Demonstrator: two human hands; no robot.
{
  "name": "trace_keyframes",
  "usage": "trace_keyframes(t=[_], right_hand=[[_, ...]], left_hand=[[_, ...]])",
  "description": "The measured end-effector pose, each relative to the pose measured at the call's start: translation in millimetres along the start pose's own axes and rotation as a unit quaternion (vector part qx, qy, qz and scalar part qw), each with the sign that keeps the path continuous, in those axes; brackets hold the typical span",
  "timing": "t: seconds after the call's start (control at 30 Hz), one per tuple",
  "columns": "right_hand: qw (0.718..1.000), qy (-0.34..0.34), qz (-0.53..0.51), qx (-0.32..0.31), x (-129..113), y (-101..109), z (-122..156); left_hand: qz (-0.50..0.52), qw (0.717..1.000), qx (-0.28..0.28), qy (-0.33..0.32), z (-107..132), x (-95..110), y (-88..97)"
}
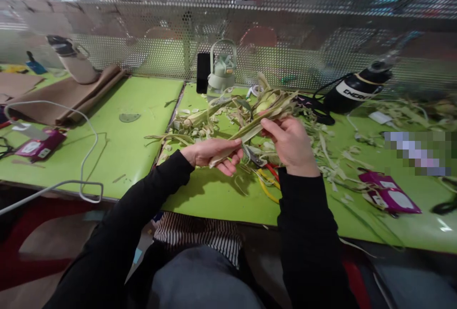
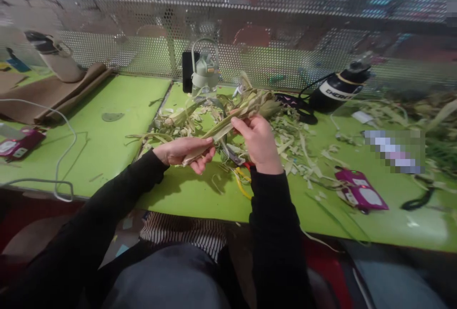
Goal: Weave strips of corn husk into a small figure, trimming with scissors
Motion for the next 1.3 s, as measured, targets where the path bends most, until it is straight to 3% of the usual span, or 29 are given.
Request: trace_keyframes(t=[0.2, 0.37, 0.43, 0.5, 0.53, 0.57, 0.63, 0.7, 0.77, 0.93, 1.1, 1.2, 1.3], right_hand=[[1.000, 0.018, 0.004, 0.015, 2, 1, -3], [0.993, 0.061, 0.092, 0.028, 6, 8, -4], [0.969, 0.132, 0.184, 0.104, -5, 18, 0], [0.906, 0.238, 0.300, 0.180, -25, 20, 9], [0.866, 0.296, 0.357, 0.187, -35, 15, 14], [0.827, 0.347, 0.412, 0.160, -43, 4, 17], [0.763, 0.416, 0.494, 0.023, -48, -24, 22], [0.723, 0.413, 0.540, -0.121, -44, -45, 26], [0.704, 0.387, 0.564, -0.193, -41, -52, 29], [0.665, 0.362, 0.596, -0.268, -37, -41, 41], [0.669, 0.351, 0.578, -0.308, -38, -23, 58], [0.689, 0.327, 0.571, -0.303, -40, -16, 63], [0.726, 0.299, 0.545, -0.293, -39, -15, 66]], left_hand=[[0.034, 0.998, -0.049, -0.030, 6, 6, -8.6], [0.014, 0.999, 0.005, -0.045, 9, 10, -2.7], [-0.010, 0.997, 0.055, -0.049, 12, 14, 4.8], [-0.043, 0.992, 0.101, -0.055, 18, 19, 11.2], [-0.064, 0.990, 0.114, -0.057, 21, 22, 12.7], [-0.088, 0.987, 0.122, -0.057, 25, 25, 13.1], [-0.149, 0.979, 0.131, -0.054, 33, 28, 11.3], [-0.210, 0.967, 0.137, -0.050, 39, 31, 8.1], [-0.245, 0.959, 0.139, -0.041, 43, 31, 4.8], [-0.269, 0.958, 0.096, 0.008, 44, 29, -3.6], [-0.289, 0.955, 0.031, 0.061, 46, 23, -6.7], [-0.309, 0.948, 0.036, 0.064, 51, 23, -0.9], [-0.334, 0.939, 0.045, 0.066, 60, 27, 5.7]])
Point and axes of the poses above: each hand's wrist, its own z-axis away from the middle knuckle, its own y-axis out of the back of the hand, x = y × z, the point moved 6 cm from there along -z, towards the middle knuckle, and after that the axes turned 6 degrees about z, right-handed, at the moved point
